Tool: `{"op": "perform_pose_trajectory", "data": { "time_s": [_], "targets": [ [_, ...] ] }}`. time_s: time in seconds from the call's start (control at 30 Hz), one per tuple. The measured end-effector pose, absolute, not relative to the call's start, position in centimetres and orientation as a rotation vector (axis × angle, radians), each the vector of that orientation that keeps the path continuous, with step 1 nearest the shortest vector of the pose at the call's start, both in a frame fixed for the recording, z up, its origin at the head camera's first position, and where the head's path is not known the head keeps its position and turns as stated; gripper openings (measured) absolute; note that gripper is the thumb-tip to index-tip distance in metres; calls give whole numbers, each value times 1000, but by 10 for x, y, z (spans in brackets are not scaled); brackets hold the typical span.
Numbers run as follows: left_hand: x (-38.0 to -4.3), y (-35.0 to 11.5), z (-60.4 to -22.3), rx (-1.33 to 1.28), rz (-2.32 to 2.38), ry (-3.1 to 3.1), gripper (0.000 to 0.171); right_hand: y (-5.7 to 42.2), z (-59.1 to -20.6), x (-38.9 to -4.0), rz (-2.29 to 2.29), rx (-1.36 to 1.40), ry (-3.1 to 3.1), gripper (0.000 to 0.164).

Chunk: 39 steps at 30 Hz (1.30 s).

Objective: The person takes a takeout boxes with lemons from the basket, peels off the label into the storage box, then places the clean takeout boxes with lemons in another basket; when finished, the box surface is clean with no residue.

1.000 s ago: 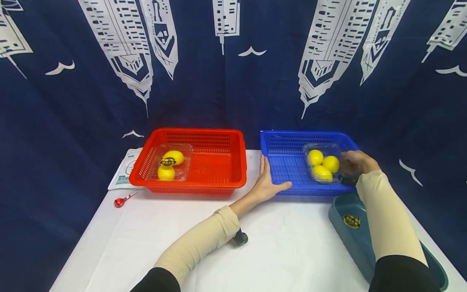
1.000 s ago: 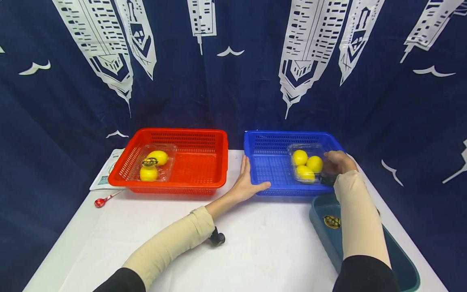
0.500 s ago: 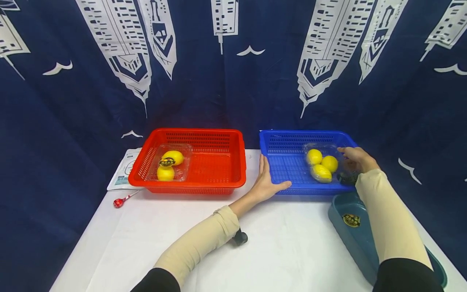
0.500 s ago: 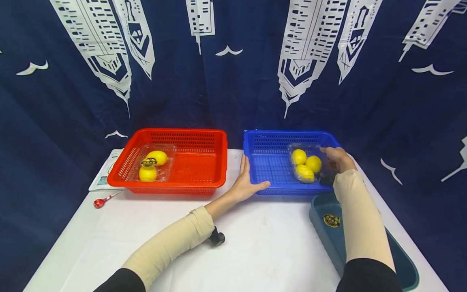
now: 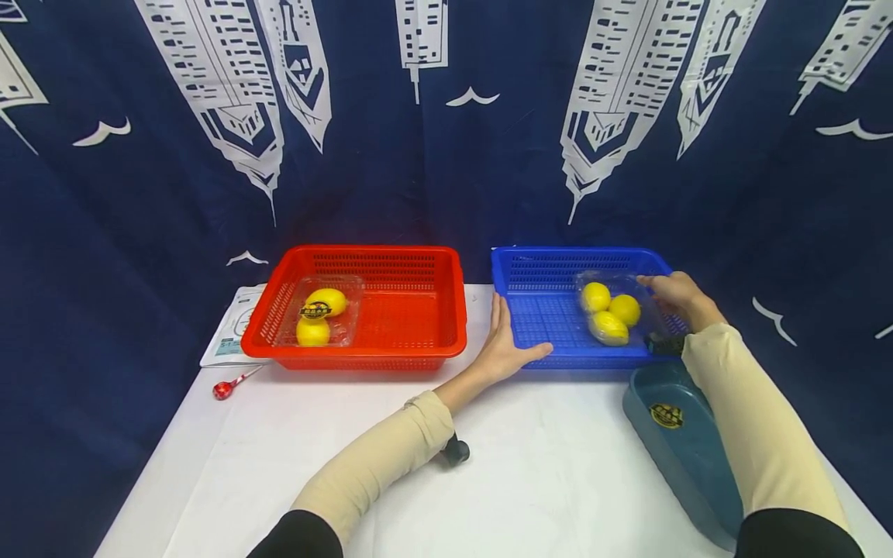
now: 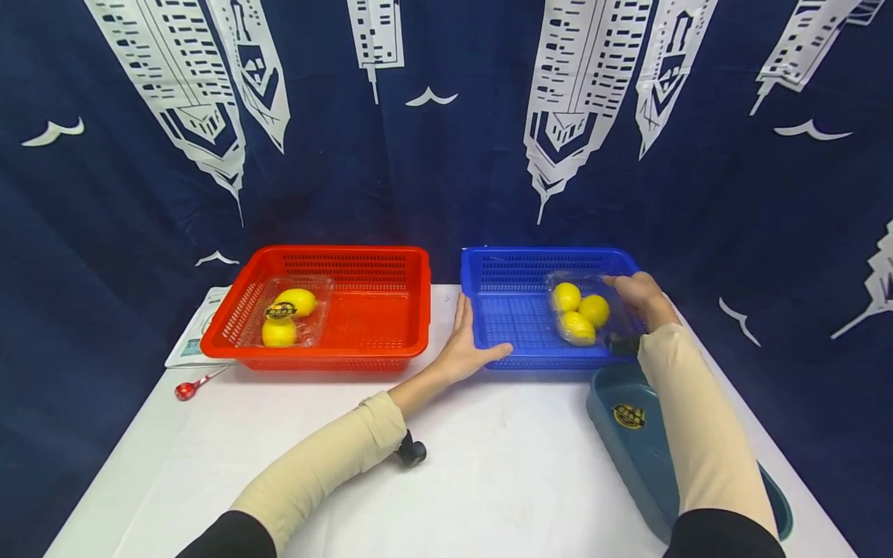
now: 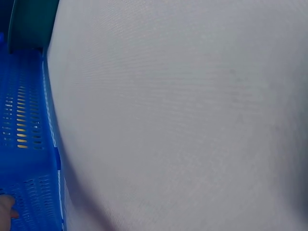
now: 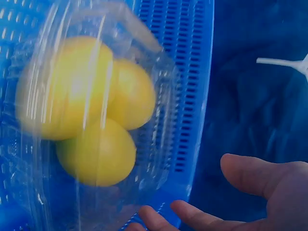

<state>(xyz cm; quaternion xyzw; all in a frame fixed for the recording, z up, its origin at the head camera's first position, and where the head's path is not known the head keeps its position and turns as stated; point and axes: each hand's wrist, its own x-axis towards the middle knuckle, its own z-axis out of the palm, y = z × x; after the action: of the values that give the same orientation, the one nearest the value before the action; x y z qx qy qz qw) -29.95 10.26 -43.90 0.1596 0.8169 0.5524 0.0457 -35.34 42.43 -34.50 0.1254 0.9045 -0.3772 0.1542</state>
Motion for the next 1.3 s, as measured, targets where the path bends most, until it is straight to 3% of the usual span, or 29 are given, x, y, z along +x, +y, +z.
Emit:
{"op": "perform_pose_trajectory", "data": {
  "time_s": [0.3,0.77,1.03,1.3],
  "targets": [
    [-299,104,-437,476,1718,2493,119,406,-332,-338,-1141,249,2665,74],
    [-284,81,-401,420,1513,2662,109,347,-320,-319,-1152,80,2694,80],
    [-268,22,-374,628,1425,2803,93,287,-311,-306,-1216,-118,2654,75],
    [-252,-57,-373,587,1413,2892,87,246,-303,-299,-1247,-259,2599,70]
  ]
}}
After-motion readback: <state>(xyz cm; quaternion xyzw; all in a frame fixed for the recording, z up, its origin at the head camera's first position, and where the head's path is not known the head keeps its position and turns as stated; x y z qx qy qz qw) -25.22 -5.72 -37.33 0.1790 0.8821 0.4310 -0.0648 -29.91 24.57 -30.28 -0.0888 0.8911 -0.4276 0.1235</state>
